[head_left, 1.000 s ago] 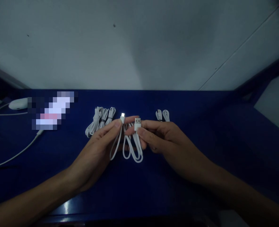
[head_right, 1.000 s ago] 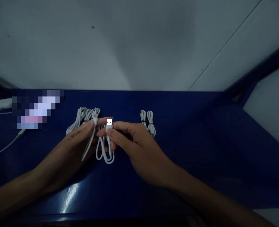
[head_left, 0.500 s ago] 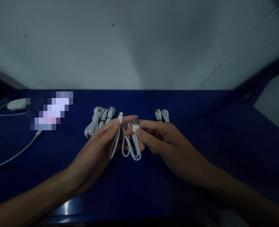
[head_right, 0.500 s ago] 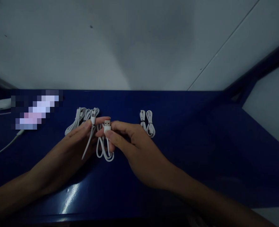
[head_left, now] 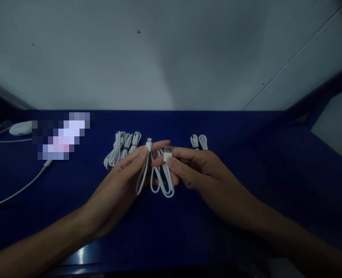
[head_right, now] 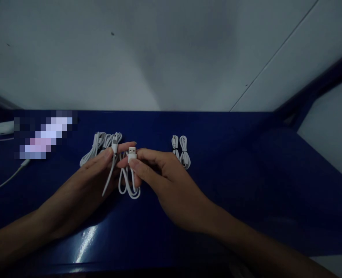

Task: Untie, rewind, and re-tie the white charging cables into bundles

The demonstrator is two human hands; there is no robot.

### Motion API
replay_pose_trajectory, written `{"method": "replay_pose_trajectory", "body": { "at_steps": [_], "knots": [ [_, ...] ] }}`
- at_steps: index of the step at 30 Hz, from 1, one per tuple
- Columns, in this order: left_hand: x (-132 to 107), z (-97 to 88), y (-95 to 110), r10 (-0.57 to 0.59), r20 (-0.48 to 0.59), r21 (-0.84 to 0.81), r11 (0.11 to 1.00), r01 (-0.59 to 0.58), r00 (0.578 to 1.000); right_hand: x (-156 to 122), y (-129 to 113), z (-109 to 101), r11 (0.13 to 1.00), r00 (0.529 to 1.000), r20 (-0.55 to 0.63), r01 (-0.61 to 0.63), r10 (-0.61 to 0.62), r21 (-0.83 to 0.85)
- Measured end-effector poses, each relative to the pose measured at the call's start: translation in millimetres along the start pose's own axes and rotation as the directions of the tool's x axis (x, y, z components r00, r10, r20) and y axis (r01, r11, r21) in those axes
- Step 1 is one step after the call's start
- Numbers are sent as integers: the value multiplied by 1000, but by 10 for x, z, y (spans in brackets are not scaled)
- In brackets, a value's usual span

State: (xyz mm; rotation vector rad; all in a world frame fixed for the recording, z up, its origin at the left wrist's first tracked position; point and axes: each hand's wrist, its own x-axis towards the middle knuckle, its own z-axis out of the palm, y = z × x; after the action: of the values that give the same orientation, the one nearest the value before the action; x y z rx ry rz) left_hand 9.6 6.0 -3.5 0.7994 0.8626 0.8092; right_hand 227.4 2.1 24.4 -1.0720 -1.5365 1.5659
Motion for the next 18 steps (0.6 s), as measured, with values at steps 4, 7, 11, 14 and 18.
{"method": "replay_pose_trajectory", "body": {
  "at_steps": [4,7,11,14,18],
  "knots": [
    [14,34,22,-2,-1,-3,1000,2,1000,-6,-8,10,1000,1000,-3,-1,1,9],
    [18,76,51,2,-18,-7,1000,-2,1000,-1,-11,13,1000,1000,-1,-11,11,16],
    [15,101,62,10,-19,-10,1000,-10,1000,5,-4,2,1000,1000,-1,-14,14,-11],
    [12,99,51,15,-10,-24,1000,-15,1000,8,-1,-3,1000,1000,1,-8,8,1],
    [15,85,37,17,-7,-23,1000,-17,1000,9,-7,8,1000,1000,-2,-16,16,11]
  ]
}}
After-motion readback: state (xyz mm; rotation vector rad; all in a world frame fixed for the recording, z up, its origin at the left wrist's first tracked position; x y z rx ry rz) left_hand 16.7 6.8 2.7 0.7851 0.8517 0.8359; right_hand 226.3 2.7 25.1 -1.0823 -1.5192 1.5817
